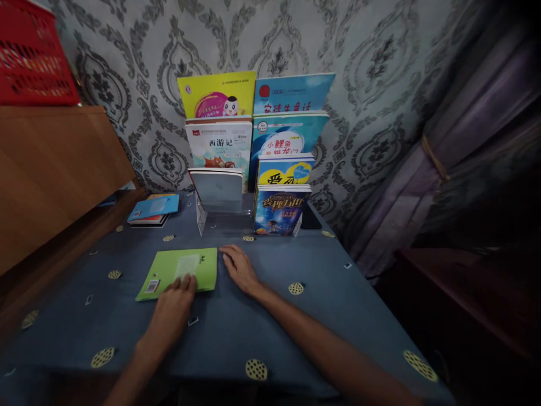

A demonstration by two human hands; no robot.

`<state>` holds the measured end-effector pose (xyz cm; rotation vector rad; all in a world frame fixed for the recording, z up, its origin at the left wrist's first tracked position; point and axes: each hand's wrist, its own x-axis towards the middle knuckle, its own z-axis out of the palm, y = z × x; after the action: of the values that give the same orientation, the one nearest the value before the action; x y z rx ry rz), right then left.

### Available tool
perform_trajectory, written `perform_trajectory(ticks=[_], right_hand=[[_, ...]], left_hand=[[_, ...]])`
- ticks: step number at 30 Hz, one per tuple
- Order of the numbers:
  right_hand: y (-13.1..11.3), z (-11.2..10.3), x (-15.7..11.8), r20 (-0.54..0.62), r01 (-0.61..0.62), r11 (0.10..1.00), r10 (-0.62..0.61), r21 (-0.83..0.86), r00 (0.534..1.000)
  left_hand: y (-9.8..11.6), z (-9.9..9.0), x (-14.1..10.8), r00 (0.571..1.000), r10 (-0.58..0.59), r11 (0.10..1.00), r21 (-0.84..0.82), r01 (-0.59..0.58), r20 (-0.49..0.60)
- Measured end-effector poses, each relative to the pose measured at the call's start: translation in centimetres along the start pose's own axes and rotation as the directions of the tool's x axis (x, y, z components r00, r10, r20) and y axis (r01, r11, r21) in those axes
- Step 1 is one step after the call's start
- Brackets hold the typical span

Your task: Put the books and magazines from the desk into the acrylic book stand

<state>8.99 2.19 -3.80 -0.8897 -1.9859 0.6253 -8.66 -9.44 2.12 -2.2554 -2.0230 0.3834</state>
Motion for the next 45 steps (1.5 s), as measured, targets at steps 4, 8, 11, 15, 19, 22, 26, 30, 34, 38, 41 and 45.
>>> perform_trajectory(ticks=[4,8,11,15,19,22,26,30,34,38,41,45], right_hand=[[0.3,-1.5,-0.9,-0.008,0.013,1.0,-0.013,-0.014,1.0],[0.7,-3.9,-2.4,0.018,0.023,0.998,-0.022,-0.058,1.0],[1.3,-6.1,-3.8,0.04,-0.003,0.994,0.008,-0.11,0.999],[2.8,-9.1,-5.4,0.038,-0.059,0.982,0.067,-0.179,0.997],[4.5,-12.0,-6.7,-0.01,-0.084,0.973,0.084,-0.213,0.996],[5.4,-14.1,-7.5,-0.034,-0.101,0.971,0.096,-0.215,0.995],[6.0,-16.4,-8.2,-0.042,-0.131,0.972,0.125,-0.194,0.991],[6.0,-17.3,-8.6,-0.026,-0.148,0.968,0.146,-0.205,0.989],[5.6,-17.1,-8.9,0.011,-0.119,0.962,0.125,-0.247,0.992],[5.4,-16.8,-9.1,0.05,-0.072,0.952,0.091,-0.297,0.995],[5.4,-16.7,-9.1,0.093,-0.049,0.943,0.085,-0.33,0.992],[5.5,-16.6,-9.2,0.113,-0.053,0.941,0.096,-0.334,0.989]], left_hand=[[2.7,1.0,-0.5,0.992,0.084,0.996,0.018,-0.082,-0.095],[5.3,1.5,-0.7,0.966,0.167,0.986,0.034,-0.164,-0.197],[7.4,1.5,-0.6,0.946,0.233,0.972,0.068,-0.224,-0.224],[10.4,1.5,-0.3,0.924,0.297,0.955,0.076,-0.287,-0.242],[13.8,1.4,0.4,0.879,0.382,0.921,0.042,-0.387,-0.285],[16.6,0.8,0.9,0.844,0.443,0.889,0.023,-0.458,-0.302],[20.0,-0.7,0.9,0.814,0.489,0.853,-0.022,-0.521,-0.314],[21.5,-1.9,0.9,0.756,0.582,0.789,-0.016,-0.614,-0.3],[19.7,-2.4,2.4,0.69,0.643,0.706,-0.092,-0.702,-0.331],[15.7,-1.6,5.3,0.731,0.567,0.754,-0.117,-0.646,-0.379],[12.5,-0.4,6.6,0.785,0.473,0.83,-0.097,-0.55,-0.4],[9.7,1.3,6.7,0.805,0.327,0.889,-0.129,-0.44,-0.495]])
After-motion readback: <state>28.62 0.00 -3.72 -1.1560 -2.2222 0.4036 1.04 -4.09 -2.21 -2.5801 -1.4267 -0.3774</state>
